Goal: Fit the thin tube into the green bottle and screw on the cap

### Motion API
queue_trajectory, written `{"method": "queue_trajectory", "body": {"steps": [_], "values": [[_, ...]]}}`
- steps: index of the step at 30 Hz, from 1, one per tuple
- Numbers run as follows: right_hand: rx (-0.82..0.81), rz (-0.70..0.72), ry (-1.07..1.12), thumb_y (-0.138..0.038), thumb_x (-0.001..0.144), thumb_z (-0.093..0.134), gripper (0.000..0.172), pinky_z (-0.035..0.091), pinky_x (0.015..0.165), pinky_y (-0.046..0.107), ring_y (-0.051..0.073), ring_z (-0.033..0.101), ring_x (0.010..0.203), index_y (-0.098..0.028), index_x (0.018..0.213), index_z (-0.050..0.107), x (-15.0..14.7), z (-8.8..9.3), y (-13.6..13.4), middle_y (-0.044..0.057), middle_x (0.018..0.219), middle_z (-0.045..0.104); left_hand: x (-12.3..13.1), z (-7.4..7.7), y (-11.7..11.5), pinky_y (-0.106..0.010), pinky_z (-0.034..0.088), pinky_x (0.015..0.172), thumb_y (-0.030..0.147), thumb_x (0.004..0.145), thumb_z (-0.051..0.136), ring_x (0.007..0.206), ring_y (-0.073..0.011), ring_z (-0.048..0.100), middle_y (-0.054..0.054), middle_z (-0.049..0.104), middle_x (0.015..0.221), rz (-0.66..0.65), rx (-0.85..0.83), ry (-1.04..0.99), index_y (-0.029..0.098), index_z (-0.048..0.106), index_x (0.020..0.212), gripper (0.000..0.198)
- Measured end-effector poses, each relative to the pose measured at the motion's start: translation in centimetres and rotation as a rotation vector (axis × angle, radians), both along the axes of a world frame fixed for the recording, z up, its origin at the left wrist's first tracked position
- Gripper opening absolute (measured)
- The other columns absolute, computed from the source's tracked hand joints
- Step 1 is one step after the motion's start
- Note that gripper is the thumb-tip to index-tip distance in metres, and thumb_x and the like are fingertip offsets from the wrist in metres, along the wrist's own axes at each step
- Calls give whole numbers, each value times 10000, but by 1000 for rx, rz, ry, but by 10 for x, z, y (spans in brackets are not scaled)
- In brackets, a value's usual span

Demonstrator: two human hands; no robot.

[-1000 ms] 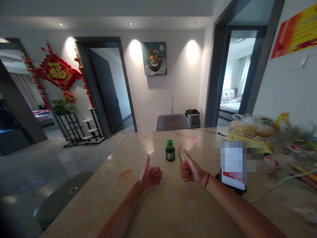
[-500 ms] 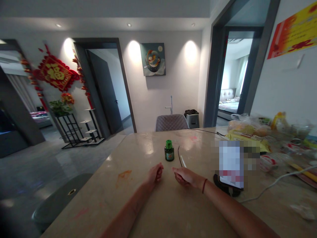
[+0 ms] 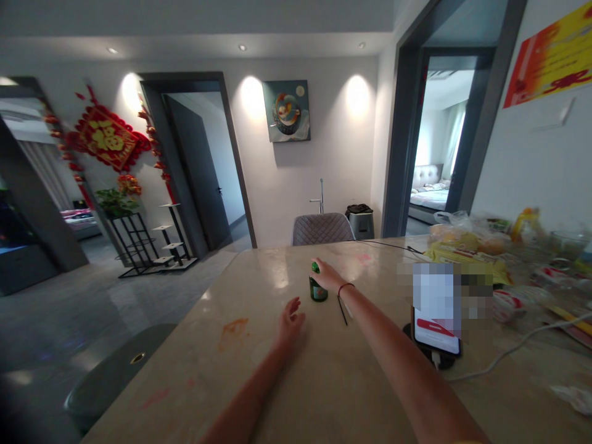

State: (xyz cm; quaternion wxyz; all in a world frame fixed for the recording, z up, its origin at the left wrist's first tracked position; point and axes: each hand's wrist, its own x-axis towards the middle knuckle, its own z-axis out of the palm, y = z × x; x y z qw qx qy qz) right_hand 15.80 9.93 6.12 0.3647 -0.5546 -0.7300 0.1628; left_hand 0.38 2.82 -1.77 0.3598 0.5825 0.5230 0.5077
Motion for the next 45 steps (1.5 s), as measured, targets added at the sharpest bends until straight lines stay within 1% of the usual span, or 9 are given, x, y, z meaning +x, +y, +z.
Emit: {"method": "queue_trajectory", "body": {"steps": [7, 13, 16, 21, 26, 30, 35, 41, 45], "values": [[-143, 80, -165, -246, 795, 423, 552, 365, 897, 309, 219, 514, 1081, -94, 1315, 314, -9, 15, -27, 174, 1225, 509, 1, -8, 3, -383, 349, 955, 227, 622, 609, 1164, -243, 438, -156, 480, 1237, -25, 59, 37, 123, 409, 1208, 628], [-156, 19, -364, -329, 809, 387, 560, 399, 798, 350, 276, 573, 981, -92, 1315, 342, -20, 24, -65, 200, 1069, 606, 5, 7, -3, -369, 351, 953, 186, 528, 671, 1149, -248, 445, -124, 493, 1215, -94, 33, -20, 163, 397, 1188, 716], [-73, 22, -372, -339, 774, 446, 509, 393, 786, 306, 259, 559, 994, -104, 1226, 463, -25, 30, -79, 181, 1086, 598, 10, 13, -9, -348, 412, 863, 200, 541, 681, 994, -217, 540, -101, 567, 1085, -153, 21, -61, 169, 410, 1152, 670], [-99, 54, -337, -291, 766, 460, 259, 378, 673, 237, 192, 592, 831, -137, 885, 632, -29, 43, -93, 125, 925, 656, 19, 17, -18, -320, 436, 736, 311, 538, 702, 862, -213, 564, -81, 601, 933, -6, 4, -2, 157, 484, 1001, 535], [-102, -29, -394, -417, 792, 451, 354, 373, 632, 256, 215, 603, 788, -120, 803, 643, -33, 48, -104, 159, 856, 662, 24, 24, -28, -270, 410, 620, 345, 459, 747, 738, -190, 566, -33, 606, 808, 42, -8, -18, 185, 499, 908, 538], [-60, -68, -407, -464, 805, 430, 407, 384, 657, 273, 232, 608, 804, -125, 820, 654, -33, 50, -108, 163, 855, 667, 20, 29, -30, -270, 393, 609, 348, 513, 715, 735, -196, 568, -33, 601, 793, 46, 16, 133, 199, 491, 912, 481], [-40, 39, -326, -343, 785, 474, 287, 396, 697, 249, 195, 613, 814, -179, 940, 651, -22, 56, -109, 94, 907, 682, 12, 31, -28, -289, 390, 664, 375, 524, 707, 801, -211, 566, -58, 583, 864, 140, 97, 293, 207, 445, 959, 535], [10, 320, -270, -138, 692, 478, 353, 407, 762, 231, 171, 603, 849, -195, 993, 654, -7, 60, -108, 44, 956, 677, 10, 30, -31, -269, 387, 626, 433, 549, 690, 728, -191, 561, -33, 591, 802, 46, 157, 247, 219, 466, 914, 479], [60, 403, -217, -163, 704, 509, 280, 399, 814, 237, 163, 583, 893, -189, 936, 663, -6, 61, -108, 39, 942, 665, 9, 27, -31, -305, 414, 714, 388, 533, 709, 805, -209, 564, -45, 605, 865, 42, 208, 196, 224, 504, 971, 511]]}}
